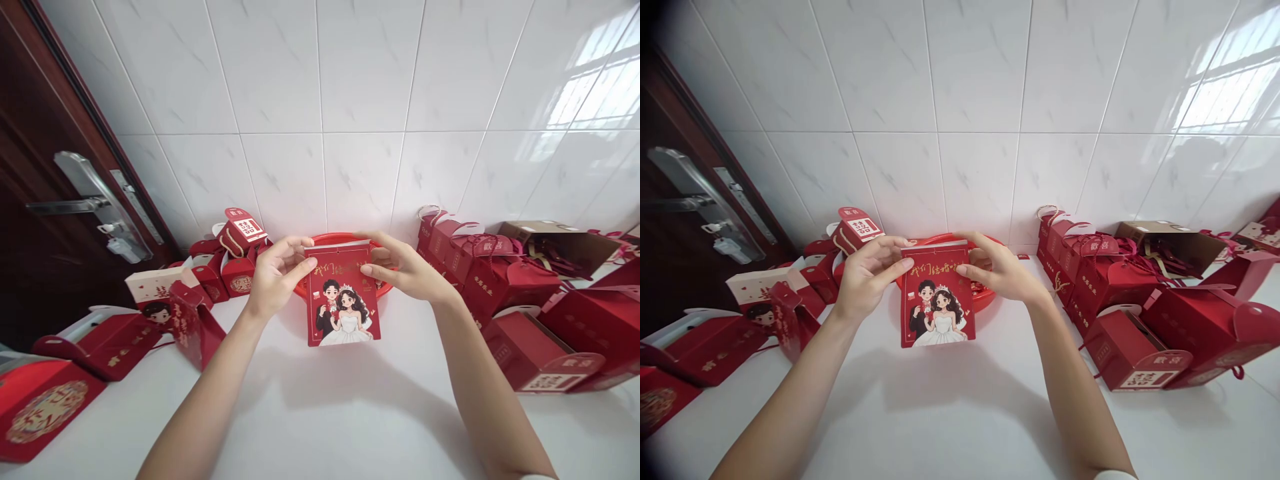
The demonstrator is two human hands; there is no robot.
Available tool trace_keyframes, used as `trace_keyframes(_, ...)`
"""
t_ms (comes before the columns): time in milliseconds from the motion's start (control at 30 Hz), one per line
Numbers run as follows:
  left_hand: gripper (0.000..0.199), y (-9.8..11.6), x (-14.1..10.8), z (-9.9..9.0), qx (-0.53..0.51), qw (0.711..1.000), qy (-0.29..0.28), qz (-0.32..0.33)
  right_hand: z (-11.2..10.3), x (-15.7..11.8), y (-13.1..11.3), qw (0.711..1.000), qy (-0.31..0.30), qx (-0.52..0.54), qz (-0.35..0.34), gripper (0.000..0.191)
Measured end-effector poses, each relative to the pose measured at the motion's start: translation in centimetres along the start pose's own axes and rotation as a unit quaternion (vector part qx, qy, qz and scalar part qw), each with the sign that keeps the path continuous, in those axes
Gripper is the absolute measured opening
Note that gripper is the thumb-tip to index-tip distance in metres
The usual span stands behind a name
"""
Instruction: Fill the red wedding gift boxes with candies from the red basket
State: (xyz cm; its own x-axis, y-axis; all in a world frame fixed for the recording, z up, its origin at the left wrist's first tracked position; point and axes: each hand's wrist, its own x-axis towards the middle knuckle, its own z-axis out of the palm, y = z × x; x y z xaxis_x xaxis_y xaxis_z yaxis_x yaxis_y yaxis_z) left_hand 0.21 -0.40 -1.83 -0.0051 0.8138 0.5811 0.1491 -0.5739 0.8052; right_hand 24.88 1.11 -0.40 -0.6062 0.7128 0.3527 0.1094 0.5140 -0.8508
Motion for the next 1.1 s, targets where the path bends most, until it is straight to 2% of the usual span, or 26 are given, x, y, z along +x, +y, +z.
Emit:
trace_keyframes(100,0.024,-0.3,0.0,0.1,0.008,1.0,0.02,0.008,-0.1,0.1,0.2,1.0,0.018,0.01,0.005,0.059)
trace_keyframes(200,0.023,-0.5,0.0,0.2,0.0,1.0,0.029,0.005,0.2,0.2,0.0,0.999,0.038,0.0,-0.003,0.049)
trace_keyframes(400,0.017,-0.4,-0.2,0.6,0.026,0.999,0.033,0.029,0.9,0.6,-0.1,0.989,0.116,-0.09,0.007,0.046)
trace_keyframes(533,0.018,-0.5,-0.2,0.6,0.019,0.999,0.013,0.037,0.8,0.7,0.2,0.989,0.119,-0.083,-0.007,0.047)
trace_keyframes(733,0.039,-1.1,-0.1,0.8,0.005,1.0,0.028,0.004,0.7,0.7,0.4,0.99,0.115,-0.077,-0.029,0.044)
trace_keyframes(967,0.031,-1.1,-0.2,0.9,0.004,0.998,0.053,0.015,0.7,0.6,0.2,0.992,0.108,-0.053,-0.044,0.041)
trace_keyframes(1033,0.029,-0.9,-0.2,0.7,-0.027,0.998,0.052,0.014,0.5,0.4,-0.1,0.994,0.097,-0.022,-0.049,0.039)
trace_keyframes(1100,0.032,-1.1,0.0,0.4,-0.096,0.995,0.021,0.002,0.2,0.1,-0.3,0.994,0.093,0.014,-0.054,0.036)
